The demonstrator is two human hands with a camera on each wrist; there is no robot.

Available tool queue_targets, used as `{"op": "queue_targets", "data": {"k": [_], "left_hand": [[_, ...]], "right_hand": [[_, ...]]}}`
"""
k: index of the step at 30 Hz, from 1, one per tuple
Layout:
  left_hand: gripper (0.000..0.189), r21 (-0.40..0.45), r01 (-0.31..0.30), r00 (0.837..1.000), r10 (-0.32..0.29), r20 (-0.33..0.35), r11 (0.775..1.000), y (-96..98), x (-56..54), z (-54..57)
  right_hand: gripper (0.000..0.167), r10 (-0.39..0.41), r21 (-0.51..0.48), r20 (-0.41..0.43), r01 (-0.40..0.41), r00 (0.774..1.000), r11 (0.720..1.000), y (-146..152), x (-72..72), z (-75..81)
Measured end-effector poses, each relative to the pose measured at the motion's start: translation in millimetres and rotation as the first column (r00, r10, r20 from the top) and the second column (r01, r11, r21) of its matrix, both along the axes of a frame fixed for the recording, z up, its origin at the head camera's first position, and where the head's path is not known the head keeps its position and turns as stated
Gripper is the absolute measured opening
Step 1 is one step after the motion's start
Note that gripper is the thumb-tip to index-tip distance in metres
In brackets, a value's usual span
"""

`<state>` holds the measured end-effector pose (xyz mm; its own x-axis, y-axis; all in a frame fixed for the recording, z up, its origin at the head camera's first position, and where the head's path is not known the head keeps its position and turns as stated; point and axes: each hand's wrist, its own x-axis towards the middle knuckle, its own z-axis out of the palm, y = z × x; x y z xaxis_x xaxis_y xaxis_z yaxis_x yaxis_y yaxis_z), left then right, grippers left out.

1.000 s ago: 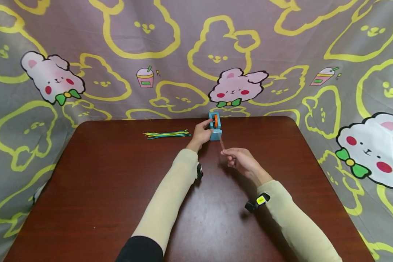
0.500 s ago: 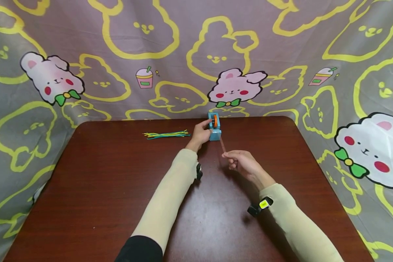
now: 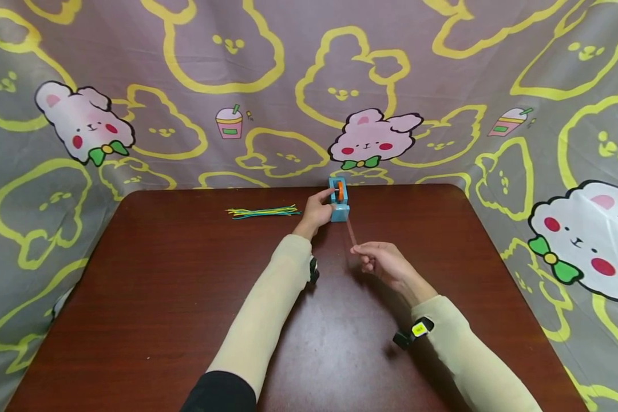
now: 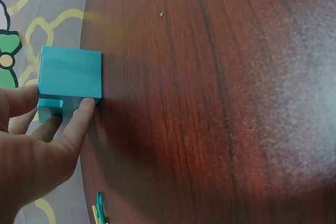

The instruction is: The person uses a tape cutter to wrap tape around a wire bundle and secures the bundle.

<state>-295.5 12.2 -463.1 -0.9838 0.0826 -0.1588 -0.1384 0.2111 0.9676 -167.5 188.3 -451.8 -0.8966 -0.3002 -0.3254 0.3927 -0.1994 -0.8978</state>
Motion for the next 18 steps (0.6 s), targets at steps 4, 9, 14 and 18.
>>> {"op": "queue_targets", "data": {"k": [4,9,14,18], "left_hand": [[0.054,0.004,0.001,1.000,-0.001,-0.005,1.000,0.4,0.4,-1.3],[0.053,0.009,-0.002,1.000,0.002,-0.007,1.000,-0.2,0.1,-1.8],[0.054,0.014,-0.005,1.000,0.005,-0.003,1.000,-0.4,-0.6,-1.5],[0.054,0.003,-0.002,1.000,0.002,-0.008,1.000,-0.3,-1.0,-1.0]], "right_hand": [[0.025,0.012,-0.002,-0.001,-0.012,1.000,1.000,0.9,3.8,0.0],[0.021,0.010,0.013,0.000,-0.010,1.000,1.000,1.4,7.9,0.5],[0.016,0.015,0.027,-0.005,-0.015,1.000,1.000,0.6,11.1,1.1],[0.018,0.019,0.017,-0.015,-0.018,1.000,1.000,-1.1,13.2,1.5]]}}
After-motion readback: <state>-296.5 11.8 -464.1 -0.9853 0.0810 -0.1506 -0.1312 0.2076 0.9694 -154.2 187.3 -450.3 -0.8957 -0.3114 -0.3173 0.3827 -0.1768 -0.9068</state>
